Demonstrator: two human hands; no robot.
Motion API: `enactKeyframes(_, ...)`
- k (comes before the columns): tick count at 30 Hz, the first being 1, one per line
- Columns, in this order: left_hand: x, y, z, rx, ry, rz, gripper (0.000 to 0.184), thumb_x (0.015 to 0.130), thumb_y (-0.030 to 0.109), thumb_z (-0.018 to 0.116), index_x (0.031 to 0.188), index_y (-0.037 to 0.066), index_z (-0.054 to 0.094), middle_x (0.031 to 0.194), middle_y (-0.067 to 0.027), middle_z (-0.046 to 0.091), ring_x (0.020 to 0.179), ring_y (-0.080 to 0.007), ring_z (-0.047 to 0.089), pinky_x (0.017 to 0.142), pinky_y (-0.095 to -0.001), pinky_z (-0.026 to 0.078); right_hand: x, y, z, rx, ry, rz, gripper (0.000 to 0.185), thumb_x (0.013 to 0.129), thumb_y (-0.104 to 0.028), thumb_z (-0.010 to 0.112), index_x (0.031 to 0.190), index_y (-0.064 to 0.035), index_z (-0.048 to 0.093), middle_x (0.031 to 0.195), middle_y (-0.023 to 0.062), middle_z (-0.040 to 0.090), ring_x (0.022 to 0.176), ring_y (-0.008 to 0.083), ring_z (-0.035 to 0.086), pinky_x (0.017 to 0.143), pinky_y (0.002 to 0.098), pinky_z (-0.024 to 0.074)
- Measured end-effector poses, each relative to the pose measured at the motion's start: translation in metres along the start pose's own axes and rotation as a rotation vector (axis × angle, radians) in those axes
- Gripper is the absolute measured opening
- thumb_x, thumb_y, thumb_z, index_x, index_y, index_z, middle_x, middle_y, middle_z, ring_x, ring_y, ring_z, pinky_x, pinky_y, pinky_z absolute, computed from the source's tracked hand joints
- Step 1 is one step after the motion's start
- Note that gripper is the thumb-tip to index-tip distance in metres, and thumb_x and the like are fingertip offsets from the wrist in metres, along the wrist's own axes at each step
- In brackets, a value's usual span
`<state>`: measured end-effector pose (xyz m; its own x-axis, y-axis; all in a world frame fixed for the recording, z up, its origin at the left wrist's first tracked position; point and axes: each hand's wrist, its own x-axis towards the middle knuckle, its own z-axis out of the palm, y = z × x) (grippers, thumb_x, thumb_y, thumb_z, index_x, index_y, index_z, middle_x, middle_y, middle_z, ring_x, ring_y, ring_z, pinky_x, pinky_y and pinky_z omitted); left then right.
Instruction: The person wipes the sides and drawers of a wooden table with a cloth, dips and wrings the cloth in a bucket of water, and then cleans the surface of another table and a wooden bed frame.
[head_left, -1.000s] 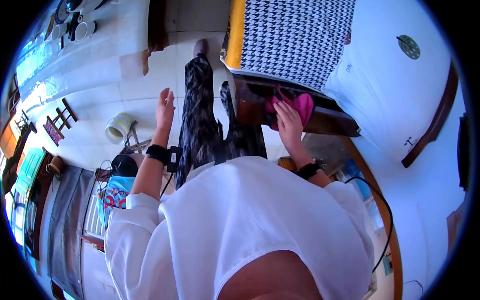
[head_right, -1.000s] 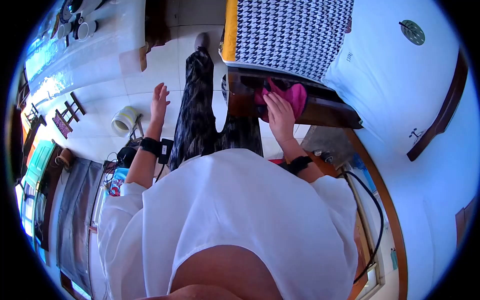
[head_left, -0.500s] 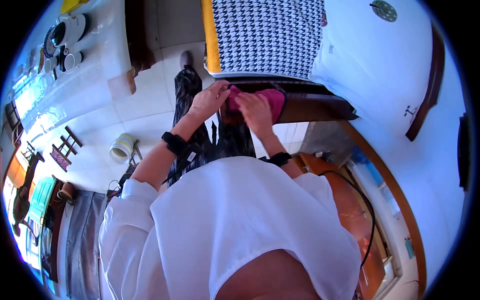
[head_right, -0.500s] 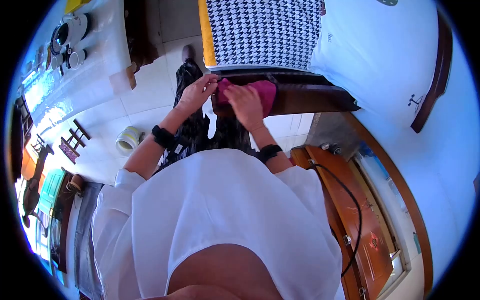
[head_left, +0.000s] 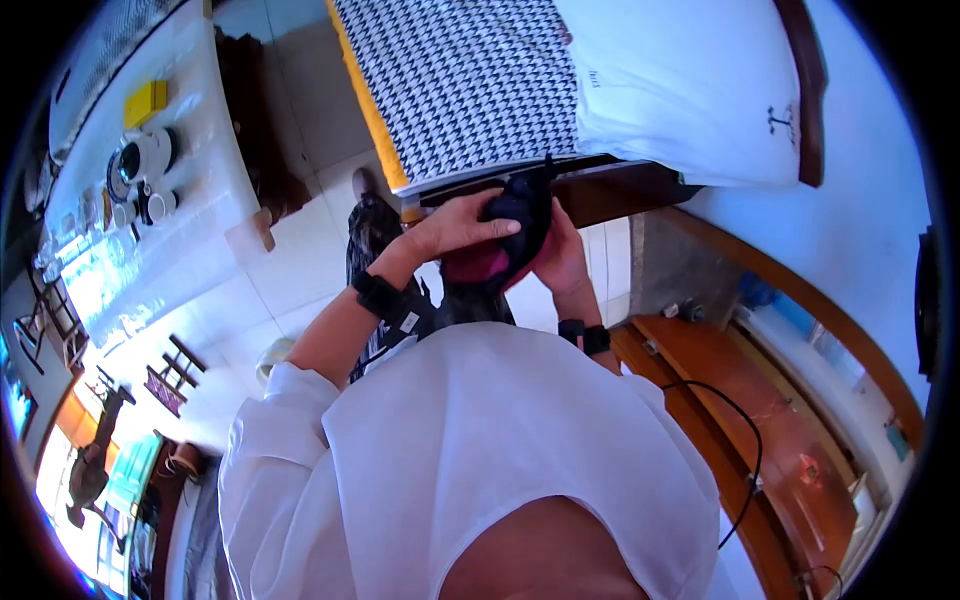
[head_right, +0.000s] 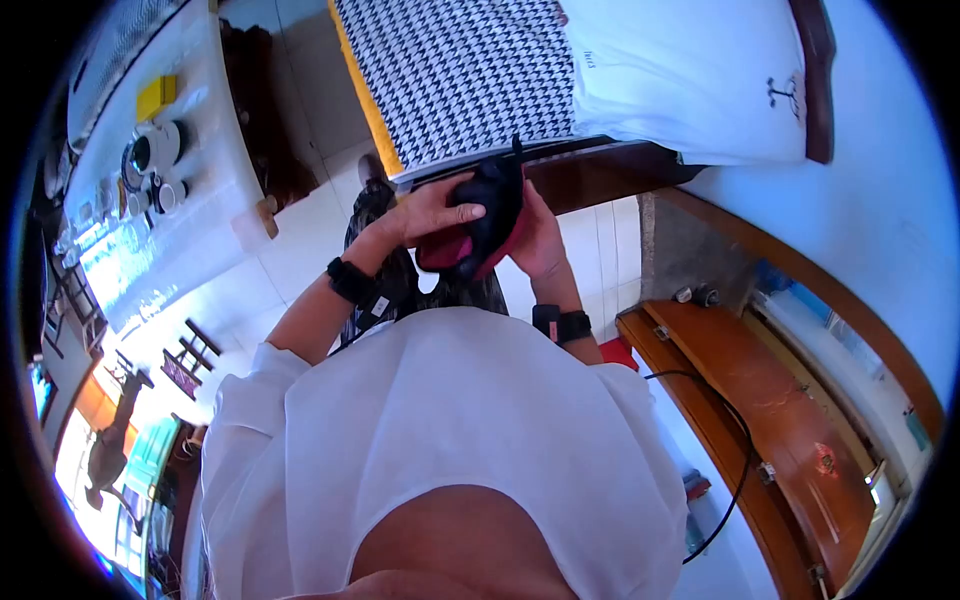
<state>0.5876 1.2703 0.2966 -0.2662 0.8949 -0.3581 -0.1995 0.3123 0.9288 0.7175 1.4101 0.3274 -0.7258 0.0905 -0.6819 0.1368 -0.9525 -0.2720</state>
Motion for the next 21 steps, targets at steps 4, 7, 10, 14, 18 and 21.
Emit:
enactKeyframes(4,0.006,0.023,0.022,-0.215,-0.024,-0.313,0.062,0.083,0.041,0.065,0.128,0.003,0.046,0.107,-0.0031,0.058,0.089,-0.0091,0.054,0.071,-0.0222,0.048,-0.017,-0.004,-0.004,0.065,-0.105,-0.006,0.076,0.089,-0.065,0.027,0.133,-0.0048,0.040,0.129,0.0120,0.050,0.116,0.0251,0.050,0.101,0.0391,0.0388)
enactKeyframes(7,0.020,-0.011,0.042,-0.181,0.129,-0.206,0.052,0.081,0.038,0.068,0.113,-0.002,0.057,0.090,-0.0077,0.065,0.079,-0.0126,0.060,0.064,-0.0244,0.049,-0.025,-0.003,-0.018,0.124,-0.085,-0.002,0.074,0.090,-0.063,0.027,0.132,-0.0043,0.041,0.128,0.0124,0.051,0.115,0.0248,0.051,0.100,0.0384,0.0398)
enactKeyframes(10,0.017,0.031,0.050,-0.385,0.152,-0.392,0.041,0.083,0.030,0.065,0.107,-0.002,0.059,0.088,-0.0076,0.066,0.071,-0.0139,0.061,0.068,-0.0286,0.049,-0.036,-0.010,-0.018,0.064,-0.163,-0.069,0.064,0.092,-0.056,0.035,0.130,-0.0041,0.043,0.124,0.0111,0.053,0.112,0.0226,0.053,0.097,0.0366,0.0425)
enactKeyframes(14,0.032,0.023,0.057,-0.063,0.249,-0.388,0.036,0.086,0.026,0.060,0.108,-0.002,0.057,0.085,-0.0141,0.065,0.069,-0.0218,0.063,0.066,-0.0344,0.048,-0.040,-0.021,-0.025,-0.142,-0.070,-0.144,0.050,0.093,-0.040,0.047,0.127,-0.0044,0.044,0.120,0.0092,0.055,0.108,0.0190,0.055,0.092,0.0327,0.0446)
enactKeyframes(18,0.042,0.044,0.065,0.351,0.474,-0.020,0.031,0.089,0.025,0.052,0.103,-0.003,0.056,0.081,-0.0276,0.060,0.078,-0.0411,0.060,0.067,-0.0406,0.047,-0.035,-0.015,-0.047,-0.316,0.189,-0.377,0.054,0.093,-0.039,0.048,0.133,-0.0055,0.035,0.128,0.0107,0.049,0.115,0.0194,0.048,0.097,0.0318,0.0372)
enactKeyframes(21,0.041,0.086,0.079,0.269,0.435,-0.116,0.033,0.089,0.027,0.052,0.104,-0.002,0.055,0.080,-0.0268,0.060,0.080,-0.0418,0.060,0.070,-0.0427,0.046,-0.041,-0.009,-0.056,-0.182,0.190,-0.497,0.059,0.092,-0.037,0.050,0.138,-0.0073,0.028,0.135,0.0106,0.043,0.121,0.0209,0.042,0.100,0.0340,0.0330)
